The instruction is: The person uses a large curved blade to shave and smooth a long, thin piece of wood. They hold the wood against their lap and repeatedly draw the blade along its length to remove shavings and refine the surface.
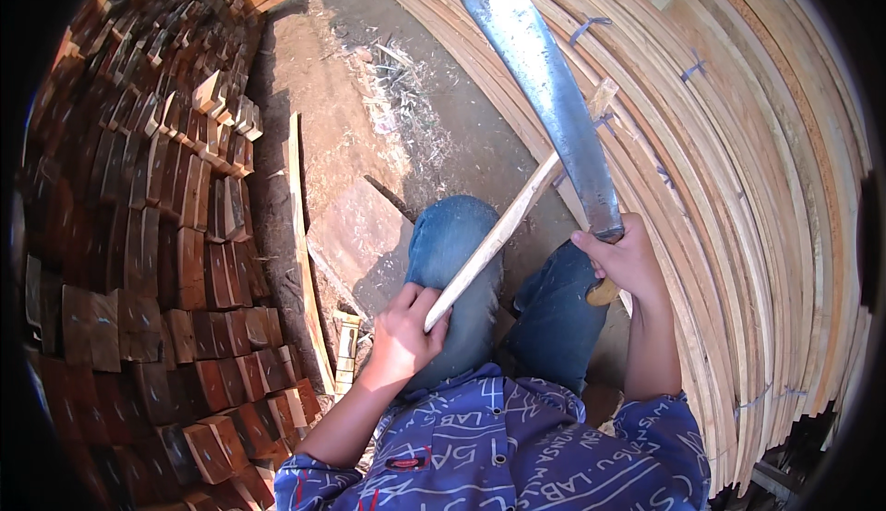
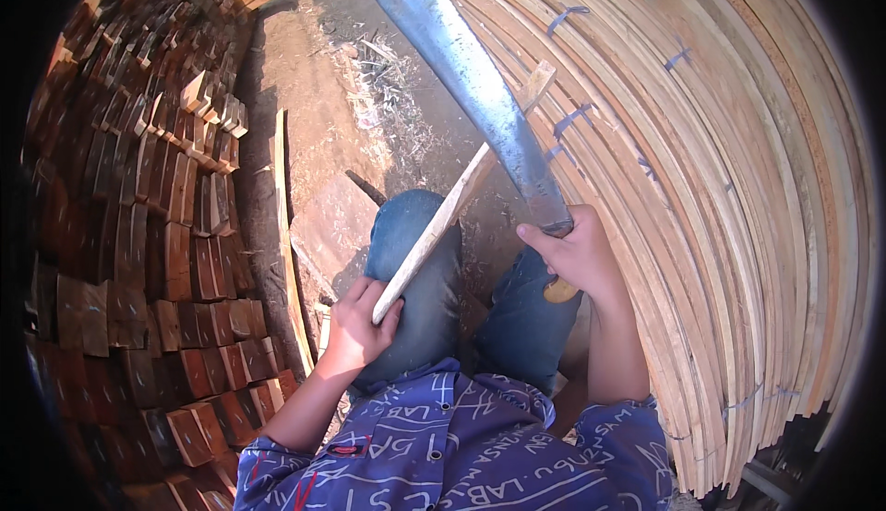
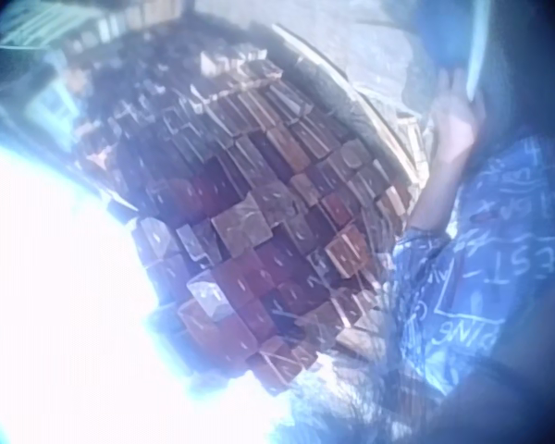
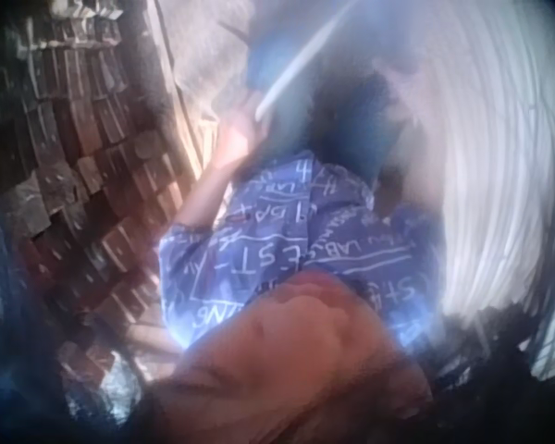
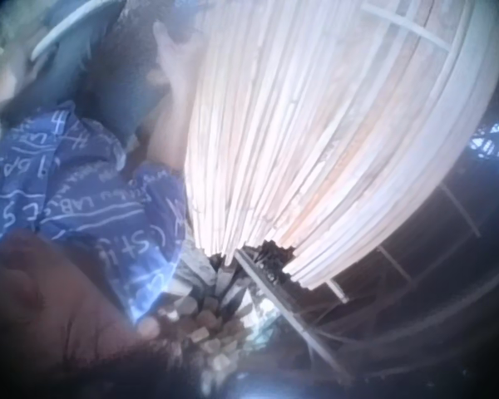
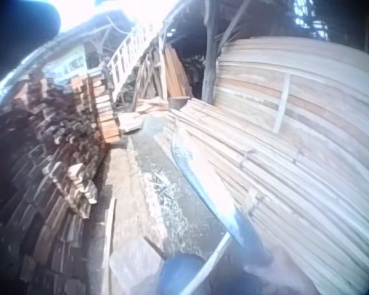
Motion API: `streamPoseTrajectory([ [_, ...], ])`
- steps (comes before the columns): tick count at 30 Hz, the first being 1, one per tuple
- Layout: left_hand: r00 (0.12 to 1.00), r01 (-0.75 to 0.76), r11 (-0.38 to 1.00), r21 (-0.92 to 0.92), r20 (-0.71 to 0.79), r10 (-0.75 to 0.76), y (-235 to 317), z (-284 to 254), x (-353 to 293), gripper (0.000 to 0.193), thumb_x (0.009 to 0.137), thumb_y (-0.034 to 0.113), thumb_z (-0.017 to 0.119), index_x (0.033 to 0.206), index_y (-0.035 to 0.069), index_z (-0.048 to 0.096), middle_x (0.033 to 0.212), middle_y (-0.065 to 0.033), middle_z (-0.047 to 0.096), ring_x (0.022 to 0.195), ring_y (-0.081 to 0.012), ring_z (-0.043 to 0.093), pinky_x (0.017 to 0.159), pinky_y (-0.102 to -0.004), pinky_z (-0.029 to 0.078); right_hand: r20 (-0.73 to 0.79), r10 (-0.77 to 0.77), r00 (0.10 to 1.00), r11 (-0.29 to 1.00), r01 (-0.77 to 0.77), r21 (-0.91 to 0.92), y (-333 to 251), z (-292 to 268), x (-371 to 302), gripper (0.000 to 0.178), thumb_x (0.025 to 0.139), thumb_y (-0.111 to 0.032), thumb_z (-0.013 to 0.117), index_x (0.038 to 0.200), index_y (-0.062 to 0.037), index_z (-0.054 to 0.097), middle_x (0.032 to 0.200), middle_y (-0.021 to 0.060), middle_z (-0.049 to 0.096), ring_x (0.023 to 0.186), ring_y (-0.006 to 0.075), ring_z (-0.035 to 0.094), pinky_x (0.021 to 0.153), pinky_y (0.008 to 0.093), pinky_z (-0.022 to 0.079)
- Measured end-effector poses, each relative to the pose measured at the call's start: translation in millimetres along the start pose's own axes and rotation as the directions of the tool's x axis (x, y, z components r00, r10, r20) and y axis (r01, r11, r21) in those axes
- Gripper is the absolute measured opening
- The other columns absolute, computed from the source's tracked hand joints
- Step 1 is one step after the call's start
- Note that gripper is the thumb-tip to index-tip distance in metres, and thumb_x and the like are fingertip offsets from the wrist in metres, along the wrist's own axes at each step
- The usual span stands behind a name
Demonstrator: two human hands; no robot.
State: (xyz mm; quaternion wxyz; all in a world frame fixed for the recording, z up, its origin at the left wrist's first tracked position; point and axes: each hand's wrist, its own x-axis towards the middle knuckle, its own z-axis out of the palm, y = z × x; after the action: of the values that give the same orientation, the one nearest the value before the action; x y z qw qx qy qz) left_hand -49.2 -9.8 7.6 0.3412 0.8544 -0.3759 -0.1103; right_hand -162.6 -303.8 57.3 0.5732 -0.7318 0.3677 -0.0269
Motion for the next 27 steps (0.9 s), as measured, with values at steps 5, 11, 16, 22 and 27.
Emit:
streamPoseTrajectory([
  [5, 0.999, 0.006, 0.999, 0.032, 0.037, -0.007, 2.8, -2.4, 5.0, 0.015, 0.081, 0.009, 0.073, 0.093, 0.005, 0.065, 0.086, -0.0159, 0.059, 0.074, -0.0403, 0.063, 0.063, -0.0453, 0.051, 0.006, -0.132, 0.991, 0.962, 0.129, -0.242, 22.0, 12.4, -5.0, 0.032, 0.082, -0.025, 0.08, 0.076, 0.0021, 0.064, 0.06, 0.0033, 0.06, 0.048, 0.0109, 0.057, 0.045, 0.0275, 0.045],
  [11, 1.0, -0.004, 1.0, 0.0, -0.027, 0.004, 2.6, 1.1, 2.1, 0.014, 0.081, 0.009, 0.073, 0.092, 0.004, 0.065, 0.084, -0.0157, 0.059, 0.073, -0.0397, 0.063, 0.063, -0.0454, 0.051, 0.046, 0.032, 0.998, 0.999, -0.033, 0.021, 0.1, -2.0, -8.4, 0.026, 0.085, -0.012, 0.076, 0.07, -0.002, 0.058, 0.055, 0.0019, 0.055, 0.045, 0.0094, 0.053, 0.043, 0.026, 0.042],
  [16, 1.0, 0.003, 0.999, 0.032, 0.012, -0.003, 4.6, -1.0, 2.0, 0.014, 0.081, 0.009, 0.072, 0.092, 0.004, 0.065, 0.084, -0.0155, 0.059, 0.073, -0.0398, 0.063, 0.063, -0.0456, 0.051, 0.071, -0.069, 0.995, 0.957, 0.087, -0.275, 26.3, 3.5, -13.4, 0.025, 0.085, -0.012, 0.076, 0.07, -0.0016, 0.059, 0.055, 0.0021, 0.056, 0.045, 0.01, 0.054, 0.043, 0.0256, 0.042],
  [22, 1.0, -0.006, 1.0, 0.009, -0.027, 0.006, 0.8, 3.3, 1.3, 0.014, 0.081, 0.009, 0.072, 0.092, 0.005, 0.065, 0.085, -0.0154, 0.059, 0.073, -0.0398, 0.063, 0.063, -0.0457, 0.052, 0.119, 0.066, 0.991, 0.996, -0.073, 0.055, 14.7, -11.8, -14.8, 0.025, 0.085, -0.012, 0.077, 0.072, -0.0024, 0.058, 0.054, 0.0008, 0.055, 0.045, 0.0088, 0.054, 0.042, 0.0255, 0.043],
  [27, 1.0, -0.002, 0.998, 0.057, 0.007, 0.001, 4.4, 0.2, 6.0, 0.015, 0.081, 0.008, 0.072, 0.093, 0.004, 0.065, 0.085, -0.0156, 0.06, 0.074, -0.0398, 0.064, 0.063, -0.0452, 0.053, 0.117, 0.142, 0.983, 0.979, -0.122, -0.161, 15.6, -12.9, -20.4, 0.026, 0.084, -0.014, 0.078, 0.072, -0.0016, 0.058, 0.055, 0.0018, 0.055, 0.045, 0.0097, 0.054, 0.043, 0.0261, 0.044],
])
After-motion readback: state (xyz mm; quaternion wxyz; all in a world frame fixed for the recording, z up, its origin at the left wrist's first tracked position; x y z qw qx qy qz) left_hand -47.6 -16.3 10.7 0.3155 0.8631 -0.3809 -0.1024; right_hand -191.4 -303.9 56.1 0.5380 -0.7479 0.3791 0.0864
